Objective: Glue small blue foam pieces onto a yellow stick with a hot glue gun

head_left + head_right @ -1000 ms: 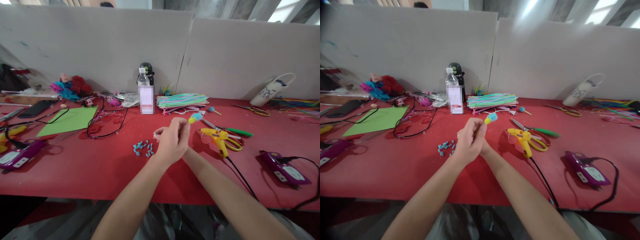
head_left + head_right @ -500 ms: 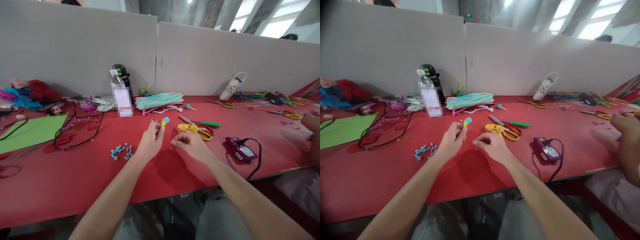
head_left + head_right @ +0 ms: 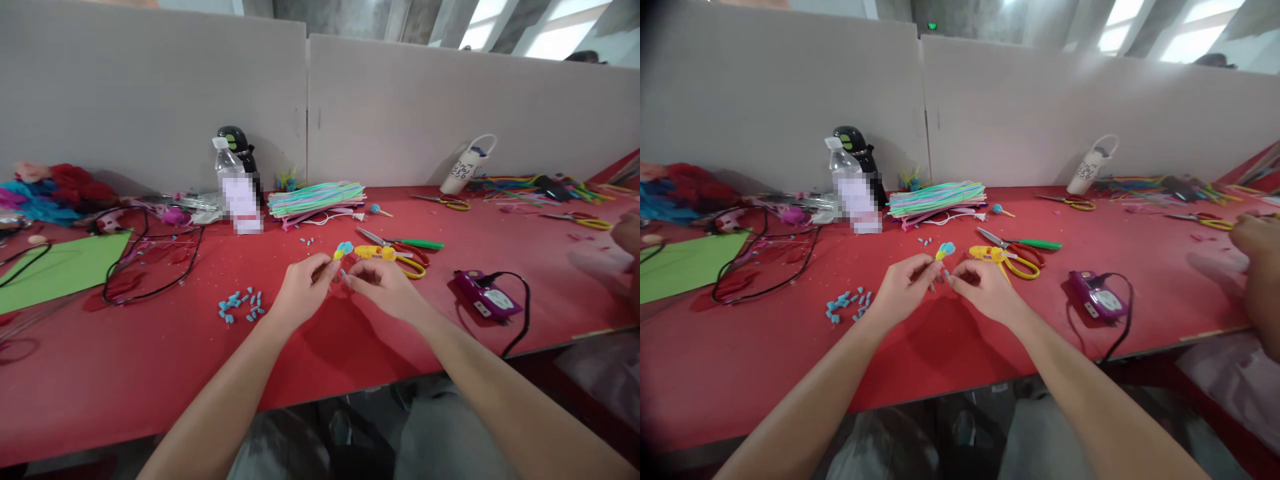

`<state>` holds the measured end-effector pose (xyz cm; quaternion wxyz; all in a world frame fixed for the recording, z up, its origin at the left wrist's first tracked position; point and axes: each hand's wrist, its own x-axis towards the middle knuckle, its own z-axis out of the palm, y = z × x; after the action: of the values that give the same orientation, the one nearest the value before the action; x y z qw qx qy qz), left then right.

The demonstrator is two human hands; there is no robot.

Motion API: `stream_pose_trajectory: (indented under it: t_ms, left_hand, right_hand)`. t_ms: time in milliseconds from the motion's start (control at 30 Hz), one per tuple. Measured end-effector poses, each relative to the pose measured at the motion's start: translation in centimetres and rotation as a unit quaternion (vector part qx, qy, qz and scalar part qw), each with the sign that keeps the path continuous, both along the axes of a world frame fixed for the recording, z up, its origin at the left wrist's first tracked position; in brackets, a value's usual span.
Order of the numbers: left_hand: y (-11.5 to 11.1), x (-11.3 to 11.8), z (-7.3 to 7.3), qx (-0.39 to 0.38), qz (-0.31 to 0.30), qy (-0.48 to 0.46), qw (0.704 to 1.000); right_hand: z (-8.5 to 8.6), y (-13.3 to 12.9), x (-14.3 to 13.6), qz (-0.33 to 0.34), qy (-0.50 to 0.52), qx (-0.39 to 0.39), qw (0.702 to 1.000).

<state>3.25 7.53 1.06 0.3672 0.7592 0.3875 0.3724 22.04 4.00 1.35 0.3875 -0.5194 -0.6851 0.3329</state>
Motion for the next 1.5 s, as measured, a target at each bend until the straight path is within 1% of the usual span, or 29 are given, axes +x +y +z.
stream_pose_trajectory:
  t_ms: [100,200,333,400,533,600,867,967,1100,1233,1300,1333,1400,1500]
  left_hand:
    - [-0.11,0.06,0.01,0.010,-0.002,0.007,1.000]
    - [-0.21,0.10,0.04,0.008,-0.007,0.017,1.000]
    - [-0.35,0.13,0.17,0.000,-0.014,0.027,1.000]
    - [-0.41,0.16,0.24,-0.008,-0.019,0.023,1.000]
    - [-0.52,0.22,0.31,-0.023,-0.032,0.009,0.999]
    - [-0.56,0.23,0.31,-0.027,-0.033,0.002,0.999]
    - [-0.65,0.28,0.33,-0.026,-0.048,-0.009,0.998]
    - [-0.63,0.28,0.40,-0.037,-0.051,-0.030,0.998]
    - [-0.55,0.24,0.50,-0.062,-0.078,-0.078,0.992]
    - [-0.52,0.25,0.69,-0.084,-0.093,-0.103,0.987]
    - [-0.50,0.30,0.75,-0.082,-0.088,-0.097,0.988]
    - [-0.48,0.33,0.74,-0.075,-0.076,-0.089,0.990]
    - [-0.38,0.34,0.61,-0.049,-0.038,-0.068,0.996]
    - [-0.14,0.22,0.25,-0.008,0.011,-0.035,0.999]
  right_hand:
    - [-0.04,0.05,0.01,0.009,0.003,0.010,1.000]
    - [-0.01,0.02,-0.05,0.011,0.013,-0.005,1.000]
    - [0.12,0.01,-0.06,-0.001,0.036,-0.023,0.999]
    - [0.04,0.06,-0.06,-0.003,0.064,-0.035,0.997]
    - [-0.36,0.16,-0.22,-0.009,0.153,-0.067,0.986]
    - [-0.45,0.14,-0.37,-0.010,0.176,-0.074,0.982]
    - [-0.09,-0.11,-0.76,-0.025,0.194,-0.075,0.978]
    - [-0.29,-0.23,-0.80,-0.014,0.234,-0.083,0.969]
    - [-0.37,-0.49,-0.91,0.026,0.289,-0.103,0.951]
    - [-0.24,-0.56,-0.97,0.042,0.299,-0.111,0.947]
    - [-0.29,-0.44,-0.94,0.026,0.277,-0.095,0.956]
    - [-0.33,-0.35,-0.91,0.008,0.259,-0.084,0.962]
    - [-0.35,-0.18,-0.84,-0.031,0.224,-0.064,0.972]
    - [-0.05,-0.12,-0.68,-0.080,0.185,-0.034,0.979]
